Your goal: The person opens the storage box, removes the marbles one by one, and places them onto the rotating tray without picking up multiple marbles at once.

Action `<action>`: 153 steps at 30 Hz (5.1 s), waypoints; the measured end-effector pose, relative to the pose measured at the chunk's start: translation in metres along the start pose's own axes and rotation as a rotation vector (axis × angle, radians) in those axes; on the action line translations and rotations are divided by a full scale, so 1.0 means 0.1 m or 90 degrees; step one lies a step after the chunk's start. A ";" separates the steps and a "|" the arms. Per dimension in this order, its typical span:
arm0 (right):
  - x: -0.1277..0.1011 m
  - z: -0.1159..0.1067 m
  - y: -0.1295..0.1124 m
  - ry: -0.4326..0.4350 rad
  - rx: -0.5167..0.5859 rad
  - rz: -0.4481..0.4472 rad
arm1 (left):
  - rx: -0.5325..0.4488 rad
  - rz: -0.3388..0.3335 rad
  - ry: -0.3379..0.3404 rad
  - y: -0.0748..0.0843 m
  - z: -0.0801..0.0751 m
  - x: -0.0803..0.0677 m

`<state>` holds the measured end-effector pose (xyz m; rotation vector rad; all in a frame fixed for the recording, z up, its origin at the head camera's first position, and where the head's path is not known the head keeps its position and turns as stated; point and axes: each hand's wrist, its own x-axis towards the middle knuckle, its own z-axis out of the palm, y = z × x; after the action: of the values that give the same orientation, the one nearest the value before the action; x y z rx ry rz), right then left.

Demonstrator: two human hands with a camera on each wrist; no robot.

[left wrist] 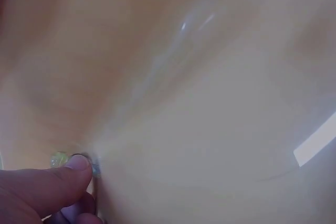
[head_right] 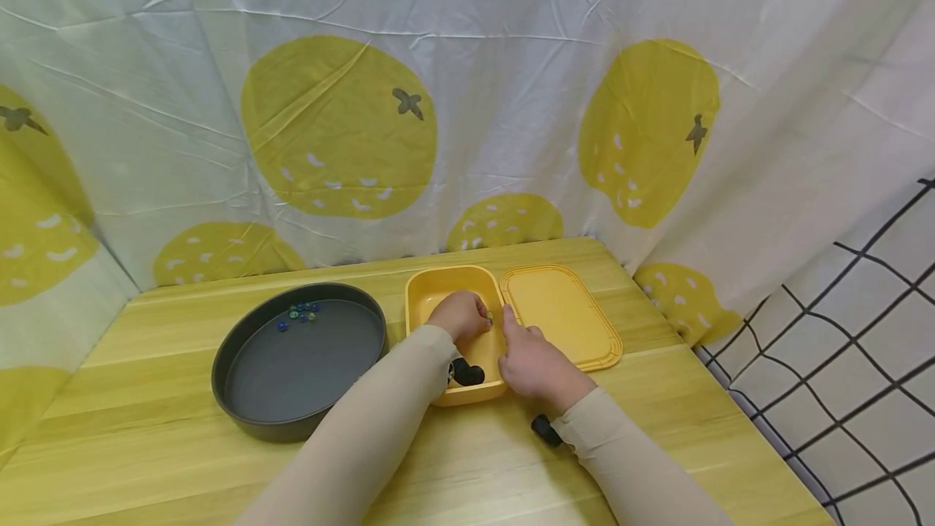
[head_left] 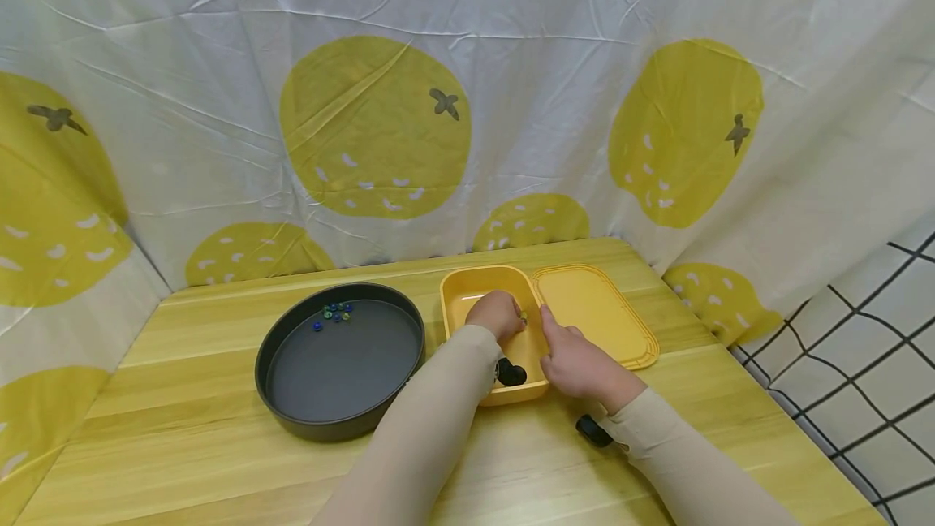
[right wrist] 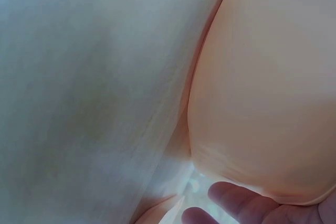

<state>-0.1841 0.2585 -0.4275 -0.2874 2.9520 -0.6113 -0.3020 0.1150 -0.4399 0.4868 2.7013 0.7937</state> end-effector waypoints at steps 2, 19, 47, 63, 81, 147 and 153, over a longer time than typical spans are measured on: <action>0.00 0.00 0.00 0.000 0.000 0.000 | -0.002 -0.001 -0.004 0.00 0.00 0.01; 0.01 0.01 0.01 0.003 -0.005 -0.001 | -0.005 -0.002 -0.004 -0.04 0.00 0.03; 0.01 0.01 0.02 0.005 -0.004 -0.004 | -0.011 -0.005 0.000 -0.04 -0.06 0.03; 0.01 0.01 0.01 0.002 0.001 -0.002 | -0.047 -0.030 0.031 -0.03 -0.06 0.02; 0.01 0.00 0.01 -0.006 0.006 0.001 | -0.060 -0.005 0.052 0.03 -0.11 -0.03; 0.02 -0.02 0.00 -0.029 0.016 0.001 | -0.037 -0.024 0.088 -1.75 -1.47 -1.25; 0.01 -0.01 0.00 -0.027 0.018 -0.003 | -0.029 -0.031 0.092 -1.79 -1.45 -1.24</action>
<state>-0.1855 0.2586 -0.4269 -0.3013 2.9009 -0.6392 -0.2843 -0.1434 -0.4023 0.3642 2.8077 0.9069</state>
